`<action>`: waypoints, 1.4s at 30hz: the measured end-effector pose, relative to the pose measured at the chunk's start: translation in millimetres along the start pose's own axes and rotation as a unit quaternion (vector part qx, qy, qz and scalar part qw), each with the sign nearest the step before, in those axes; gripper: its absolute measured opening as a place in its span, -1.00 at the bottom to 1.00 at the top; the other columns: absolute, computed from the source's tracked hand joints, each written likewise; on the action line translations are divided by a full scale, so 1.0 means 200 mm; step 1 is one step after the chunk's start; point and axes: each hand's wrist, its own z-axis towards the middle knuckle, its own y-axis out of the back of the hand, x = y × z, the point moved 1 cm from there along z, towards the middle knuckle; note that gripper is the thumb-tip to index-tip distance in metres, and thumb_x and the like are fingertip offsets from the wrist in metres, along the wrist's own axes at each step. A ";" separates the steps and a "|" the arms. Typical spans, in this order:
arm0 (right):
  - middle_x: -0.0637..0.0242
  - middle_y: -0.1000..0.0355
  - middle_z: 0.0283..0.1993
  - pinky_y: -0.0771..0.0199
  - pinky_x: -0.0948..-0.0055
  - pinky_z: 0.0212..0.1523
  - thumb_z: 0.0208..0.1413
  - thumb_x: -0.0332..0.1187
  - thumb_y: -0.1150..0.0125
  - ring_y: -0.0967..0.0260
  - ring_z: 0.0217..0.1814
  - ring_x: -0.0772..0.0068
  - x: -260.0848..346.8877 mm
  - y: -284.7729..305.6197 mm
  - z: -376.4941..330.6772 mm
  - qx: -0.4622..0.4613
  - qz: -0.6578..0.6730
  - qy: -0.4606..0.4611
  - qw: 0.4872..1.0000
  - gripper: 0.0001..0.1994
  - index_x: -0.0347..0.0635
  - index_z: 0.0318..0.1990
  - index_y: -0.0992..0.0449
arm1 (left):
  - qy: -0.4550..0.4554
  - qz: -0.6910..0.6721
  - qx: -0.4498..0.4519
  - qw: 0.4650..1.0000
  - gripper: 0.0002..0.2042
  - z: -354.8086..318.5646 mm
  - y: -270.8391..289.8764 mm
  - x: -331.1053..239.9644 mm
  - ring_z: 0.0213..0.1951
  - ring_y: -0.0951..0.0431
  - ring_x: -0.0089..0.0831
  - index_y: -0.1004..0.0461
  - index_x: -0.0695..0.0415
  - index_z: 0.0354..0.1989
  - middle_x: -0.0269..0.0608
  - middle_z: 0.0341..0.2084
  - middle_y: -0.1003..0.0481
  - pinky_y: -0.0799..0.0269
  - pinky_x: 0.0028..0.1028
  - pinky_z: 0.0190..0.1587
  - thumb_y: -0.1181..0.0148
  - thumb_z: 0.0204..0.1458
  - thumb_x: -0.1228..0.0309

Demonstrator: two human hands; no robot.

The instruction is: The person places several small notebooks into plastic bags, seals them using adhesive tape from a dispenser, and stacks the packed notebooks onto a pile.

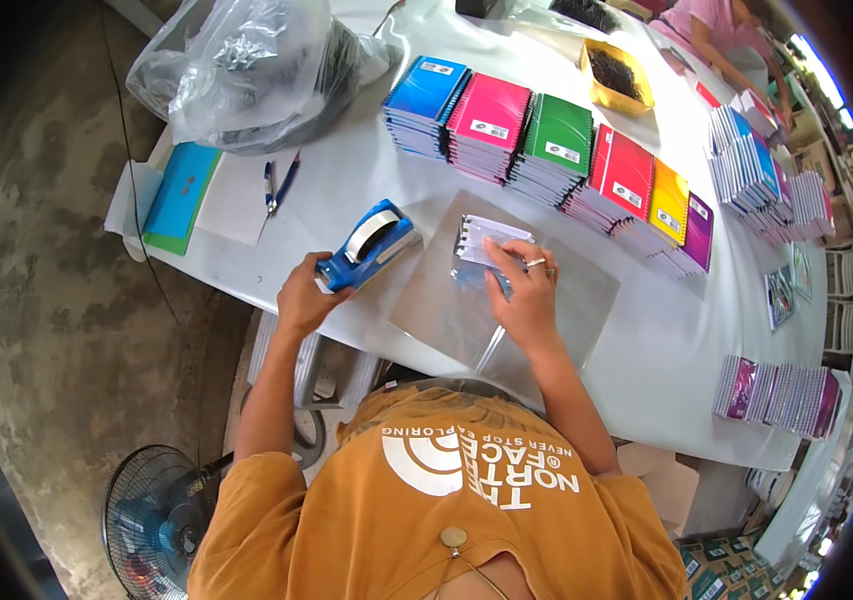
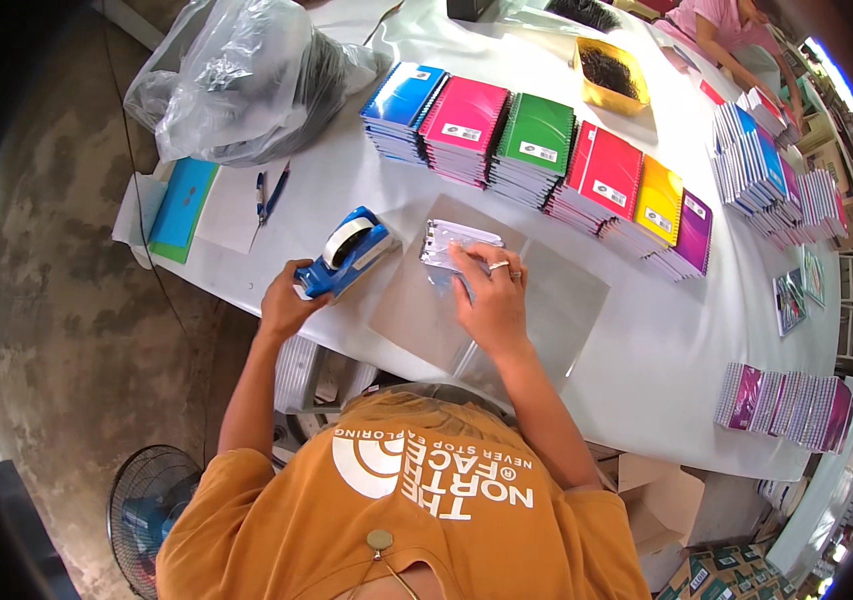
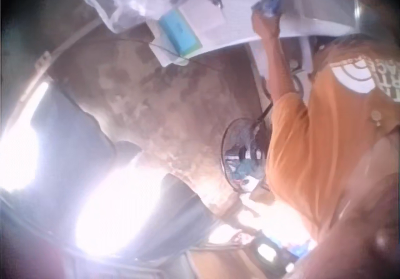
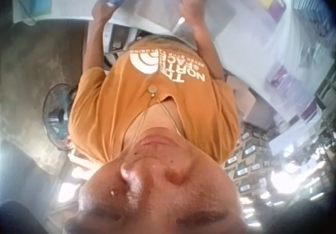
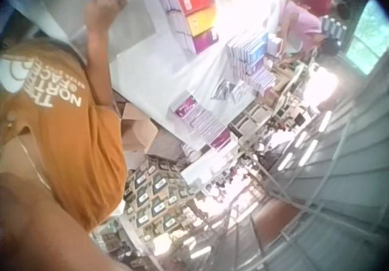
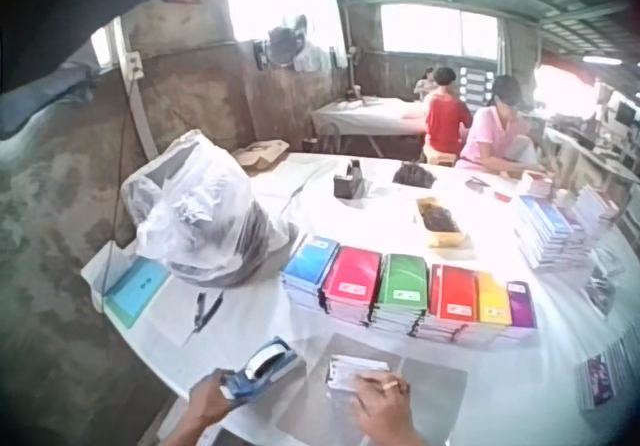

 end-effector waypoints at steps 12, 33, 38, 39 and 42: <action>0.29 -0.40 -0.03 -0.12 0.29 0.13 -0.13 -0.54 -0.16 -0.28 0.00 0.27 -0.04 0.01 -0.05 -0.006 0.037 0.017 0.999 -0.34 -0.13 0.25 -0.23 | 0.165 -0.280 0.062 0.944 -0.50 0.35 0.02 -0.12 -0.27 -0.51 -0.27 -0.55 0.27 -0.34 -0.25 -0.39 -0.54 -0.37 -0.38 -0.21 -0.06 0.09 -0.03; 0.12 -0.20 0.11 -0.38 0.30 0.01 -0.14 -0.69 -0.20 -0.34 0.05 0.18 -0.07 0.02 -0.07 -0.048 0.180 -0.010 0.982 -0.23 -0.10 0.31 -0.10 | 0.068 -0.507 0.143 0.847 -0.60 -0.11 -0.28 -0.93 -0.76 -0.28 -0.67 -0.51 0.23 -0.51 -0.31 -0.71 -0.43 -0.14 -0.67 -0.68 -0.18 0.07 0.07; 0.05 -0.06 0.32 -0.35 0.30 0.04 -0.10 -0.66 -0.18 -0.35 0.06 0.22 -0.08 0.00 -0.13 -0.008 0.136 0.000 0.991 -0.48 -0.17 0.11 -0.40 | 0.113 -0.484 0.208 0.842 -0.60 -0.19 -0.38 -0.86 -0.74 -0.29 -0.68 -0.48 0.20 -0.56 -0.38 -0.73 -0.39 -0.11 -0.68 -0.70 -0.19 0.06 0.07; 0.05 -0.04 0.34 -0.34 0.29 0.05 -0.07 -0.63 -0.17 -0.35 0.06 0.22 -0.08 0.00 -0.12 -0.009 0.124 -0.004 0.992 -0.52 -0.18 0.09 -0.42 | 0.120 -0.500 0.214 0.830 -0.60 -0.19 -0.37 -0.86 -0.73 -0.30 -0.68 -0.48 0.19 -0.57 -0.38 -0.74 -0.38 -0.11 -0.68 -0.70 -0.19 0.06 0.07; 0.10 -0.06 0.35 -0.26 0.25 0.12 -0.03 -0.56 -0.14 -0.30 0.12 0.22 -0.09 0.01 -0.10 0.012 0.090 0.003 0.996 -0.59 -0.17 0.05 -0.45 | 0.087 -0.525 0.151 0.833 -0.64 -0.18 -0.45 -0.86 -0.71 -0.31 -0.70 -0.44 0.16 -0.63 -0.39 -0.73 -0.40 -0.10 -0.66 -0.72 -0.25 0.04 0.14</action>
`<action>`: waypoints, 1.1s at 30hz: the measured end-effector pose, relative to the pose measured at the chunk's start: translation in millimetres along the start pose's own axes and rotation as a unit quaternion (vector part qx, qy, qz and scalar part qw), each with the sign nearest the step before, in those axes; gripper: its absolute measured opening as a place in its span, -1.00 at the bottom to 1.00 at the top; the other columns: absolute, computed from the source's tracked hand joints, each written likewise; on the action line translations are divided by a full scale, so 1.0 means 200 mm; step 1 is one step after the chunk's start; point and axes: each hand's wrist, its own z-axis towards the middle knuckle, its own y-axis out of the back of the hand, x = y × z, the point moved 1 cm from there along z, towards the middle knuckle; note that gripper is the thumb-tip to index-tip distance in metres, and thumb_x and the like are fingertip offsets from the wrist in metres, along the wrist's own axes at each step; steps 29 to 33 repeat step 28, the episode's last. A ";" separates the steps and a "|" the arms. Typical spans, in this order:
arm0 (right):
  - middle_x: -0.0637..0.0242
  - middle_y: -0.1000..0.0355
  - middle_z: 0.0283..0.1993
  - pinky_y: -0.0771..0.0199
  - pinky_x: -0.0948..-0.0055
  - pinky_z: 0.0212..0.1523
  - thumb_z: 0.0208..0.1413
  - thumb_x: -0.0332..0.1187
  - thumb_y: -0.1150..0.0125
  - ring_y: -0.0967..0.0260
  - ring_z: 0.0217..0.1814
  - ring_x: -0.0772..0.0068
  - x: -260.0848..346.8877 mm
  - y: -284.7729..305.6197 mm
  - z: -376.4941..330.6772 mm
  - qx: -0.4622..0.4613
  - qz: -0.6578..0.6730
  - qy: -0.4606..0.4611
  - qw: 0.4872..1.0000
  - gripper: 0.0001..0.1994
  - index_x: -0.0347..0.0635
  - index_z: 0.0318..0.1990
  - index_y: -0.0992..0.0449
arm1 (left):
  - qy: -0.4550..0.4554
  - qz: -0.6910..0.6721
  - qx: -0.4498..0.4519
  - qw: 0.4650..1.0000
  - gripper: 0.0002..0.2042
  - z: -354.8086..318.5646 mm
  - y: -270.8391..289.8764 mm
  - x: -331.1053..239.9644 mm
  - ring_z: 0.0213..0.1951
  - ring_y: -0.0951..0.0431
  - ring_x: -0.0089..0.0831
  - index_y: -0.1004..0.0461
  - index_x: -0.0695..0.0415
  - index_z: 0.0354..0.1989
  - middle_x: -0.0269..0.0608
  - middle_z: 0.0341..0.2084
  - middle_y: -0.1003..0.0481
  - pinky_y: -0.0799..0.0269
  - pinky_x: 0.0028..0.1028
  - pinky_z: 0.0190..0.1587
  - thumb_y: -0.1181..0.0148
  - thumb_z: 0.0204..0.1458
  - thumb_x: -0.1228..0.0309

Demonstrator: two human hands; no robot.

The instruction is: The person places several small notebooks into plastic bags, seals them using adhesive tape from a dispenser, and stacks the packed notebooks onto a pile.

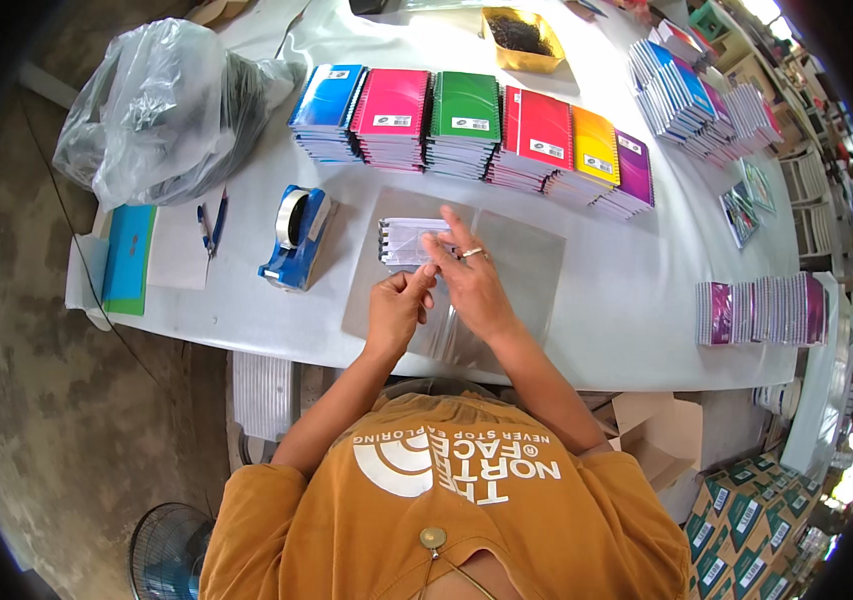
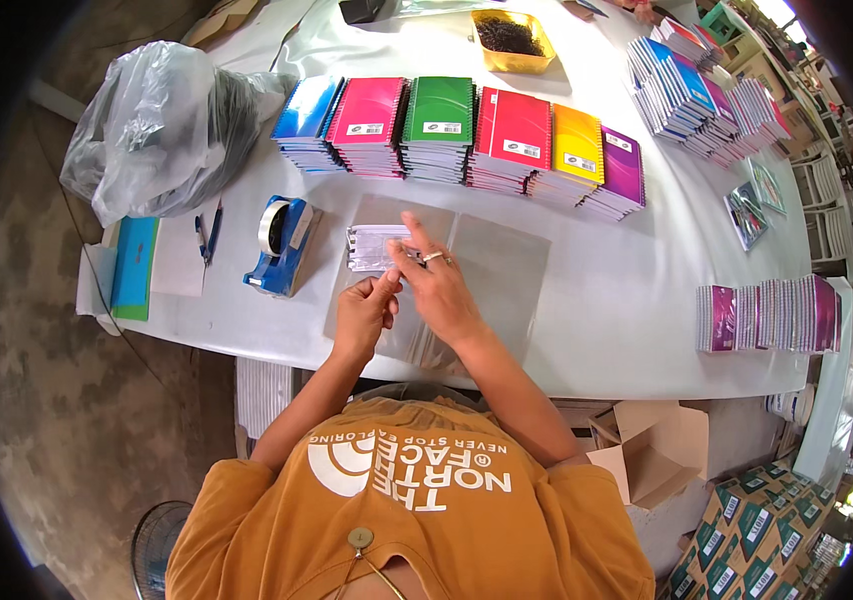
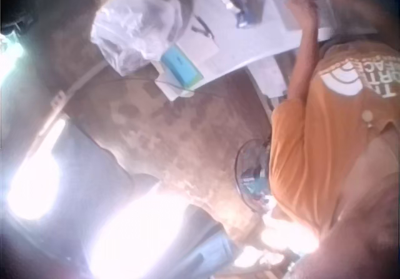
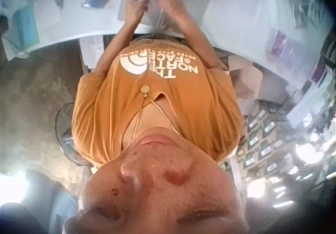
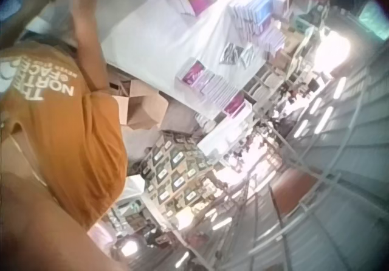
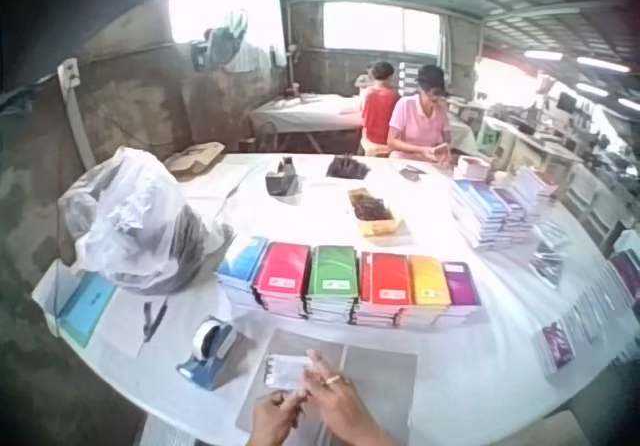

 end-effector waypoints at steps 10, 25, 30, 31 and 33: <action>0.06 -0.30 0.12 -0.23 0.21 0.15 -0.23 -0.26 -0.34 -0.24 0.16 0.07 0.06 0.06 0.29 0.149 -0.161 -0.023 0.975 -0.33 -0.18 0.14 -0.29 | -0.056 0.500 -0.025 0.864 -0.53 0.24 0.27 0.27 -0.56 -0.50 -0.17 -0.52 0.20 -0.63 -0.01 -0.64 -0.51 -0.35 -0.25 -0.46 -0.28 -0.17 -0.06; 0.15 -0.37 0.02 -0.25 0.21 0.11 -0.27 -0.54 -0.24 -0.25 0.14 0.06 -0.41 1.68 -0.61 -0.269 -0.345 -0.258 0.861 -0.55 -0.12 -0.09 -0.38 | -0.278 0.661 0.088 0.691 -0.16 0.13 -0.02 0.42 0.39 0.30 -0.04 0.00 -0.02 0.35 0.04 0.37 0.18 0.47 -0.03 0.34 -0.13 -0.08 -0.13; 0.20 -0.26 0.19 -0.04 0.16 0.28 -0.27 -0.51 -0.32 -0.07 0.31 0.04 -0.85 1.87 -1.20 -0.245 -0.478 -0.325 0.779 -0.38 -0.03 0.07 -0.29 | -0.258 0.682 0.079 0.680 -0.15 0.15 -0.04 0.42 0.40 0.32 -0.05 0.06 -0.09 0.37 -0.07 0.38 0.21 0.47 -0.03 0.34 -0.13 -0.07 -0.15; 0.20 -0.26 0.19 -0.04 0.16 0.28 -0.27 -0.51 -0.32 -0.07 0.31 0.04 -0.85 1.87 -1.20 -0.245 -0.478 -0.325 0.779 -0.38 -0.03 0.07 -0.29 | -0.258 0.682 0.079 0.680 -0.15 0.15 -0.04 0.42 0.40 0.32 -0.05 0.06 -0.09 0.37 -0.07 0.38 0.21 0.47 -0.03 0.34 -0.13 -0.07 -0.15; 0.20 -0.26 0.19 -0.04 0.16 0.28 -0.27 -0.51 -0.32 -0.07 0.31 0.04 -0.85 1.87 -1.20 -0.245 -0.478 -0.325 0.779 -0.38 -0.03 0.07 -0.29 | -0.258 0.682 0.079 0.680 -0.15 0.15 -0.04 0.42 0.40 0.32 -0.05 0.06 -0.09 0.37 -0.07 0.38 0.21 0.47 -0.03 0.34 -0.13 -0.07 -0.15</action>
